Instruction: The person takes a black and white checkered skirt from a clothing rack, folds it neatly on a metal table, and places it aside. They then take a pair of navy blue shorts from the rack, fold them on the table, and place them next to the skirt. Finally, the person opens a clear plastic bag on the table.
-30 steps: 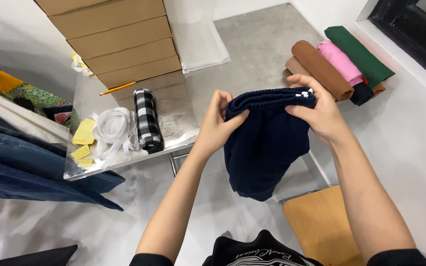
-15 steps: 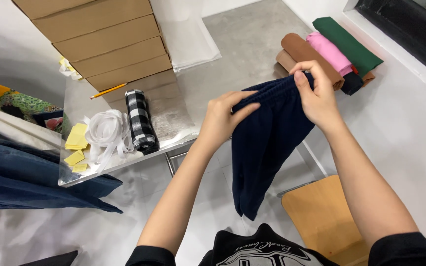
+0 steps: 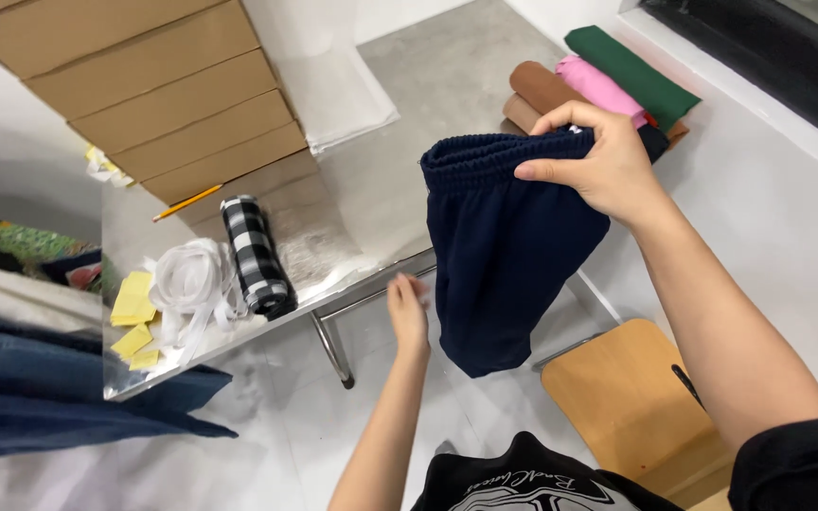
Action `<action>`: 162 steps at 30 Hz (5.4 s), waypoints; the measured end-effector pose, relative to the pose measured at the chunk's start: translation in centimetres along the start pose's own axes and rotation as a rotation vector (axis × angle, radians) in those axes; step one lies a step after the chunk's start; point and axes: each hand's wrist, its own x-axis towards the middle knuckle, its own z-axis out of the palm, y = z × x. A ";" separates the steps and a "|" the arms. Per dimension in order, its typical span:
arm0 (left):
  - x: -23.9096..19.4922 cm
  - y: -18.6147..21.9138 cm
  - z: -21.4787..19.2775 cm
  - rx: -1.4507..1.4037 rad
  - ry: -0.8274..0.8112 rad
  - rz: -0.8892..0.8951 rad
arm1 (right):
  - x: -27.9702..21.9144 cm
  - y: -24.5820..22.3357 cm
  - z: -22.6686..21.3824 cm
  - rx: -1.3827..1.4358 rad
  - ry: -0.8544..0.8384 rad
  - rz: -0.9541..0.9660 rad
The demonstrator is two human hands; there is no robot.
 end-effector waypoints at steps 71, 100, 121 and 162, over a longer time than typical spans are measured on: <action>23.2 9.8 1.4 -0.060 -0.148 -0.004 | 32.4 7.8 3.5 -0.063 -0.095 -0.006; 35.2 7.6 14.3 0.413 0.252 -0.286 | 58.3 53.7 22.3 -0.321 -0.626 0.439; 28.7 6.2 23.3 1.312 0.197 0.231 | 56.4 56.0 27.5 -0.904 -0.718 -0.348; 26.7 2.5 21.4 1.542 0.154 0.407 | 52.1 50.0 21.2 -0.581 -0.905 -0.241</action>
